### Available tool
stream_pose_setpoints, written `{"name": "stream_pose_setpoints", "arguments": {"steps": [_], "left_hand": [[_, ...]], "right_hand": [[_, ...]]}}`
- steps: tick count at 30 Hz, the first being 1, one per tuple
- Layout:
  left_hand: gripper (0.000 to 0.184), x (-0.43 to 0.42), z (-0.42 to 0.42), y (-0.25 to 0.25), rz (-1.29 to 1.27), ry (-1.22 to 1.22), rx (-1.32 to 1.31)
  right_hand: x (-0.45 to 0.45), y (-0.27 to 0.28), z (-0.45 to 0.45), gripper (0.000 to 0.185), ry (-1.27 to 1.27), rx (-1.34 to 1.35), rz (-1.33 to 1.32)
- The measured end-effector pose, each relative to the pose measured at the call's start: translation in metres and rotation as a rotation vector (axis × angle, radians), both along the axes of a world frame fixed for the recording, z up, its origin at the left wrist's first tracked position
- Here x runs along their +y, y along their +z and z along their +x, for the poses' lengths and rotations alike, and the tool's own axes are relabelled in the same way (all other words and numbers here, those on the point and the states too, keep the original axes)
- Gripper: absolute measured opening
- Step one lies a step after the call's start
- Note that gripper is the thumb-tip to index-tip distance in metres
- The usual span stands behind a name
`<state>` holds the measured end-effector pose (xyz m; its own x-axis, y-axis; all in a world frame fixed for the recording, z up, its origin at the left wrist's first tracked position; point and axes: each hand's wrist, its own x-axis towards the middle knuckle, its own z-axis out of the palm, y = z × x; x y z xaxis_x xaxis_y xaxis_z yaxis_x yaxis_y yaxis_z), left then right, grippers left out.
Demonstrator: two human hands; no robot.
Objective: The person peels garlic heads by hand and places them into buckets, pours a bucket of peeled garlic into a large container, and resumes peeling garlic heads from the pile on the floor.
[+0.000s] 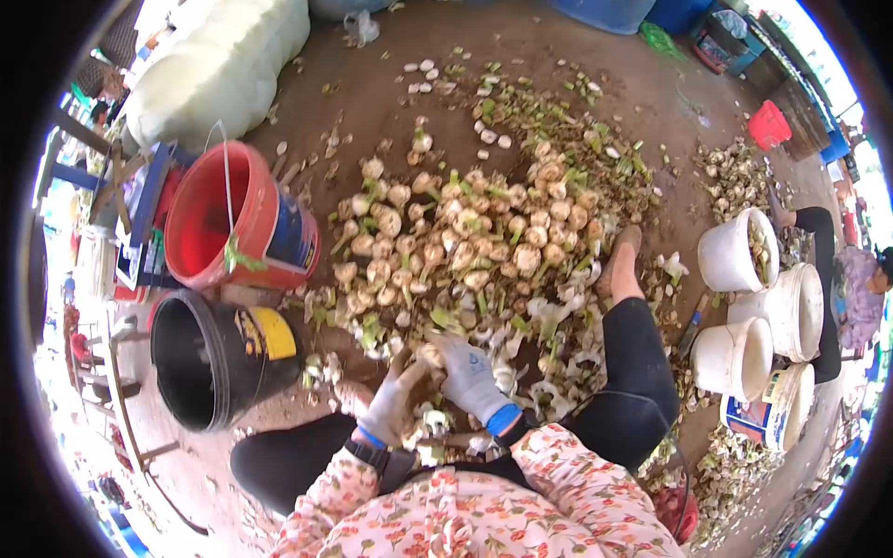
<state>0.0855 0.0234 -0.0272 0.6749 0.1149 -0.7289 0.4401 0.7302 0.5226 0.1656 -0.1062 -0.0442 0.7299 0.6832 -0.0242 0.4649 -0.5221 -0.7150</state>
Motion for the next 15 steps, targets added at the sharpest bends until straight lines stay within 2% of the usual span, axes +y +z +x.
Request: {"name": "stream_pose_setpoints", "arguments": {"steps": [2, 3, 5, 7, 8, 10, 11, 15], "left_hand": [[0.044, 0.004, -0.013, -0.011, -0.021, 0.074, -0.119], [0.040, 0.006, -0.013, 0.015, -0.057, 0.129, -0.158], [0.040, 0.008, -0.021, 0.030, 0.100, 0.124, -0.254], [0.045, 0.004, -0.029, 0.051, 0.218, 0.089, -0.276], [0.046, 0.003, -0.035, 0.045, 0.381, 0.050, -0.319], [0.049, 0.000, -0.042, 0.025, 0.709, -0.022, -0.408], [0.059, -0.001, -0.043, 0.031, 0.863, -0.081, -0.481], [0.054, 0.001, -0.052, 0.047, 0.954, -0.176, -0.464]], "right_hand": [[0.000, 0.028, -0.019, 0.053, 0.175, 0.031, 0.225], [-0.003, 0.046, -0.024, 0.053, 0.068, 0.078, 0.287], [-0.008, 0.056, -0.023, 0.052, -0.196, 0.212, 0.443], [-0.011, 0.061, -0.017, 0.052, -0.194, 0.679, 0.464], [-0.011, 0.065, -0.016, 0.054, -0.189, 0.811, 0.448], [-0.003, 0.057, -0.022, 0.054, -0.085, 0.726, 0.416], [0.002, 0.086, -0.027, 0.046, -0.139, 0.725, 0.300], [0.006, 0.080, -0.034, 0.033, -0.074, 0.702, 0.436]]}}
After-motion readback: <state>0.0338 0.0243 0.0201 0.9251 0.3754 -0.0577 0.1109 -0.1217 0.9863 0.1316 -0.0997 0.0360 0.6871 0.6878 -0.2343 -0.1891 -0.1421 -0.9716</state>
